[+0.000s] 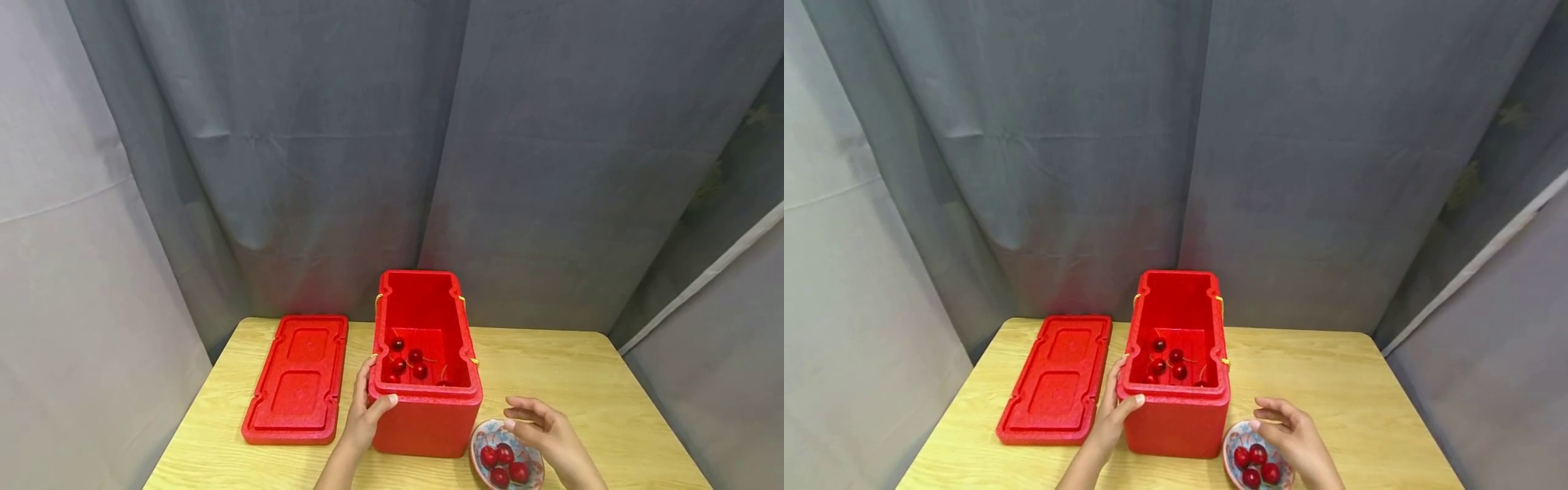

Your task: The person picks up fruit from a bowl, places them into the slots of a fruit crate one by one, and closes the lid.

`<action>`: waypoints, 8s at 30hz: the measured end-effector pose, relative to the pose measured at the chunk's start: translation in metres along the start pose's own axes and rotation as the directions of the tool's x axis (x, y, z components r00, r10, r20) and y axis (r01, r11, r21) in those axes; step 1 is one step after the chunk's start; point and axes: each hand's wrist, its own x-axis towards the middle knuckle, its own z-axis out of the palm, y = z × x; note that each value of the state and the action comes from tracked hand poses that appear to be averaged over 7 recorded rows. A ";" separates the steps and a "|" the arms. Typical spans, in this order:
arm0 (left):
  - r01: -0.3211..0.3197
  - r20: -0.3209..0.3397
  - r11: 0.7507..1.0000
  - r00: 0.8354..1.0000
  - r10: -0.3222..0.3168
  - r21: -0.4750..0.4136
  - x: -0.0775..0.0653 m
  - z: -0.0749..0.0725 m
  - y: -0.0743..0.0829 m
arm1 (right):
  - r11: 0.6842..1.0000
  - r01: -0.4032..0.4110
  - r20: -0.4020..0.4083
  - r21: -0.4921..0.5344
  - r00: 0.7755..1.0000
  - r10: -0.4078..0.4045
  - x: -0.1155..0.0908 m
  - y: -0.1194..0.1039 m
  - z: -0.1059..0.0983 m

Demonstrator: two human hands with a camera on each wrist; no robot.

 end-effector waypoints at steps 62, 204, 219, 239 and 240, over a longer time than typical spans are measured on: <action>0.003 -0.013 1.000 1.000 -0.003 0.004 0.000 -0.001 -0.003 | 0.960 -0.193 -0.064 -0.202 0.981 0.183 0.030 0.082 0.029; 0.002 -0.001 1.000 1.000 -0.002 0.003 -0.001 -0.001 -0.002 | 0.843 0.519 -0.016 -0.138 0.850 -0.526 0.071 -0.123 0.016; -0.015 0.007 1.000 1.000 0.015 -0.014 0.001 -0.003 -0.002 | 0.855 0.517 0.049 -0.040 0.856 -0.515 0.087 -0.165 0.030; -0.039 -0.007 0.999 0.999 0.039 -0.023 0.000 -0.002 -0.004 | 0.942 0.335 0.123 0.004 0.935 -0.333 0.135 -0.171 0.069; -0.042 -0.007 0.999 0.999 0.042 -0.022 0.001 -0.002 -0.003 | 0.944 0.331 0.134 0.009 0.935 -0.329 0.137 -0.171 0.071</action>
